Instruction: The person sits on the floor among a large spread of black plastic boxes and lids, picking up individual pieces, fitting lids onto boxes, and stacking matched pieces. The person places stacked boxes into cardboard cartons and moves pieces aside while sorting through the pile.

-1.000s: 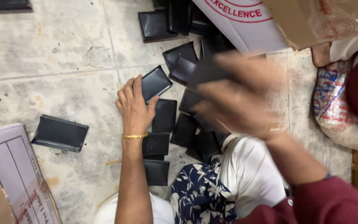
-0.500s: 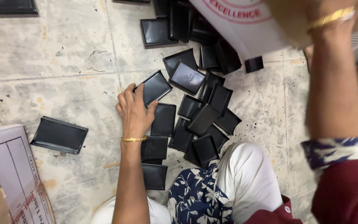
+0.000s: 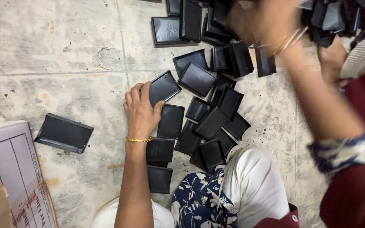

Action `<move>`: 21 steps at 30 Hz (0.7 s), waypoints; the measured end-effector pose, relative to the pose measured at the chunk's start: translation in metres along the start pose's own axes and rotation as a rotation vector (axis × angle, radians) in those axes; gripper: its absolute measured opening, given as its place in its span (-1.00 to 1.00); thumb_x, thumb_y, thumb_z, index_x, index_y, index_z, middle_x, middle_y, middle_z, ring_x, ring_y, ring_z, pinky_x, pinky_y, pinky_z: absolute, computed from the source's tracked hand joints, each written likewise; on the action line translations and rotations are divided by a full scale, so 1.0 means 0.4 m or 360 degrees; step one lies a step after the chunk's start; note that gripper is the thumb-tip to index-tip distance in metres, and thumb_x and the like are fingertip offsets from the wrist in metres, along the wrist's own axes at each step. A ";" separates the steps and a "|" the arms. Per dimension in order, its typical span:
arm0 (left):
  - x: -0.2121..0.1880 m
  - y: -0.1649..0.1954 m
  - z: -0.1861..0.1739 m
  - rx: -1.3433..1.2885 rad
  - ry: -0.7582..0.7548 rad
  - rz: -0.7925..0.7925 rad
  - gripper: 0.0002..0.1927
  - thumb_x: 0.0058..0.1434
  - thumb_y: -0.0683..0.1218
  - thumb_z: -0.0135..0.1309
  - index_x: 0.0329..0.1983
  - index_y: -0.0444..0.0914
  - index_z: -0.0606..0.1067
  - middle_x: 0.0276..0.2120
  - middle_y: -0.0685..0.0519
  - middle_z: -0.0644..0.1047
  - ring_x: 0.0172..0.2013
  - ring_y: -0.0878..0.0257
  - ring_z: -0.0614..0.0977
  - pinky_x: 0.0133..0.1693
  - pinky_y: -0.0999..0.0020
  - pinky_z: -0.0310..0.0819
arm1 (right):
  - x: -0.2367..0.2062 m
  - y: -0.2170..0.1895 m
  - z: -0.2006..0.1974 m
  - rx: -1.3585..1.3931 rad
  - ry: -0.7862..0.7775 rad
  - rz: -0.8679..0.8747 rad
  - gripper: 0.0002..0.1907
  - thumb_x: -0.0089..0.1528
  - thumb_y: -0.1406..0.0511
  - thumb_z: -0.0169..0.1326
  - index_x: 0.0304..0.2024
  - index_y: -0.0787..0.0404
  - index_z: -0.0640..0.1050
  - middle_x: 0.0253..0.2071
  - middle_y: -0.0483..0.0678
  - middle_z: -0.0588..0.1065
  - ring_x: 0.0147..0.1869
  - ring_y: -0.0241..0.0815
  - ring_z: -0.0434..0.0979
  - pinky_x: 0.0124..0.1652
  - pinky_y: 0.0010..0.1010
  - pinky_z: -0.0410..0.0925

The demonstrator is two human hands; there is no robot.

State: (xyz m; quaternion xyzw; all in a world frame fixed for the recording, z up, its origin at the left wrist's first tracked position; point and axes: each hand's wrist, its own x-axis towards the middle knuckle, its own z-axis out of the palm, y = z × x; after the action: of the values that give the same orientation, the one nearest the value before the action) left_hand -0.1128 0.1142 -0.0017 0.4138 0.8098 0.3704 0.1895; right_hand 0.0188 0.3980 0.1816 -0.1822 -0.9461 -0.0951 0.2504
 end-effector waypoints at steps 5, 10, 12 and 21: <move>0.007 -0.046 -0.035 -0.0508 0.0582 -0.0169 -0.74 0.47 -0.17 0.01 0.19 -0.26 0.46 0.05 -0.05 0.51 -0.07 0.14 0.58 -0.01 0.28 0.52 | -0.317 -0.477 0.075 0.0896 -0.1432 -0.0840 0.06 -0.01 -0.32 0.13 0.51 -0.32 0.20 0.57 -0.06 0.05 0.65 0.21 -0.06 0.39 0.59 -0.29; 0.013 -0.089 -0.078 -0.1060 0.0927 -0.0372 -0.72 0.39 -0.26 0.07 0.15 -0.31 0.45 0.03 0.06 0.52 -0.18 0.38 0.49 -0.07 0.46 0.45 | -0.478 -0.639 0.140 0.0978 -0.1426 -0.0957 0.00 -0.02 -0.40 0.08 0.41 -0.35 0.20 0.56 -0.07 0.05 0.66 0.15 -0.14 0.33 0.65 -0.35; 0.014 -0.091 -0.072 -0.1078 0.0883 -0.0396 -0.72 0.38 -0.28 0.10 0.14 -0.34 0.46 0.02 0.04 0.50 -0.19 0.39 0.45 -0.09 0.47 0.44 | -0.470 -0.560 0.161 0.0866 -0.1335 -0.0887 -0.04 0.01 -0.38 0.04 0.43 -0.42 0.20 0.53 -0.09 0.06 0.62 0.19 -0.16 0.27 0.65 -0.37; 0.012 -0.070 -0.049 -0.0957 0.0681 -0.0390 -0.70 0.35 -0.27 0.14 0.13 -0.37 0.45 0.05 0.02 0.42 -0.18 0.36 0.52 -0.16 0.48 0.52 | -0.401 0.228 0.137 0.0403 -0.1612 -0.0330 -0.23 0.17 -0.26 -0.09 0.45 -0.54 0.21 0.48 0.09 0.07 0.56 0.21 -0.01 0.24 0.35 0.17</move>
State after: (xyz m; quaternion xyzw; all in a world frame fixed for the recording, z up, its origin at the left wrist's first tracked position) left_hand -0.1427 0.0987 -0.0099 0.1533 0.7298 0.6437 0.1719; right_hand 0.1603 0.4488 0.0613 -0.0791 -0.9656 0.0955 -0.2285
